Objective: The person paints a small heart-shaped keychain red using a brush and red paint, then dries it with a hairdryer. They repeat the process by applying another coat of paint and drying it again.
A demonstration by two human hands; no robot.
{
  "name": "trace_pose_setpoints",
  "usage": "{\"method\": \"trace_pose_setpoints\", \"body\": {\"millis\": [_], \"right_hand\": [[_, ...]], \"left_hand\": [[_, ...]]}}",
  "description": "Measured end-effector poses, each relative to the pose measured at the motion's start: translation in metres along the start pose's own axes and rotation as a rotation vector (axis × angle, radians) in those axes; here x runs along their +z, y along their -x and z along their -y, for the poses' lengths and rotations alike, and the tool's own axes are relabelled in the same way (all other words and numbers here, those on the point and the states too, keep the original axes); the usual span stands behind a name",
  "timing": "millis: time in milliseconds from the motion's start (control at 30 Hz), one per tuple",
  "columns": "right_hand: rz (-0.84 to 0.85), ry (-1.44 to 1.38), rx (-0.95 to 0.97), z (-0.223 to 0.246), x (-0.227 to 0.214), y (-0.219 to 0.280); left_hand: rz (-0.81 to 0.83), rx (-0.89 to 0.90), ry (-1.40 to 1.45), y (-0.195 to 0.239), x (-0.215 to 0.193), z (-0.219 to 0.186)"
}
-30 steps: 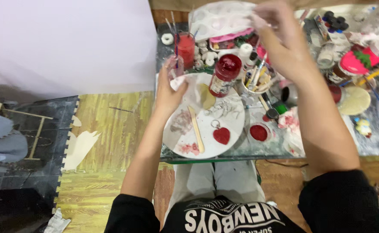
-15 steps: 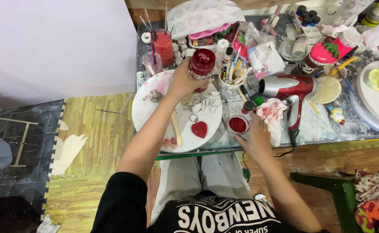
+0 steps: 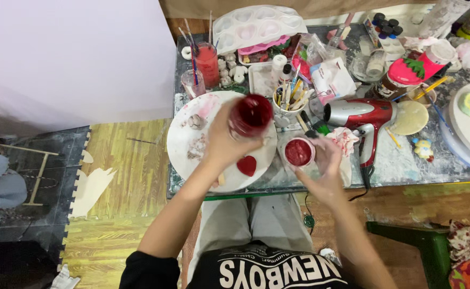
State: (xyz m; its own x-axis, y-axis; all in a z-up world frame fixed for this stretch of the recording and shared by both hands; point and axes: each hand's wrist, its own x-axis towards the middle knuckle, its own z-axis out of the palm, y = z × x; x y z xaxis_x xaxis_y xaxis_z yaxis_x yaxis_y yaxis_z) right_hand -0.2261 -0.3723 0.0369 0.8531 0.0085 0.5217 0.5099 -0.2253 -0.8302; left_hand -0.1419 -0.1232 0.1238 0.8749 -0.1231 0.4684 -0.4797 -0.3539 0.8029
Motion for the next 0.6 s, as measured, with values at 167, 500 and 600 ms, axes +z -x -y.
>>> {"method": "trace_pose_setpoints", "body": {"millis": [167,500,600], "right_hand": [[0.284,0.013,-0.066,0.042,-0.026,-0.038],[0.611,0.338,-0.095,0.11,-0.025,-0.097],[0.67,0.395,-0.258,0.113,-0.025,-0.104]], "left_hand": [[0.182,0.179,-0.296,0.021,-0.008,-0.029],[0.404,0.136,-0.517,0.015,-0.028,-0.065],[0.587,-0.008,-0.473,0.001,-0.04,-0.073]]}}
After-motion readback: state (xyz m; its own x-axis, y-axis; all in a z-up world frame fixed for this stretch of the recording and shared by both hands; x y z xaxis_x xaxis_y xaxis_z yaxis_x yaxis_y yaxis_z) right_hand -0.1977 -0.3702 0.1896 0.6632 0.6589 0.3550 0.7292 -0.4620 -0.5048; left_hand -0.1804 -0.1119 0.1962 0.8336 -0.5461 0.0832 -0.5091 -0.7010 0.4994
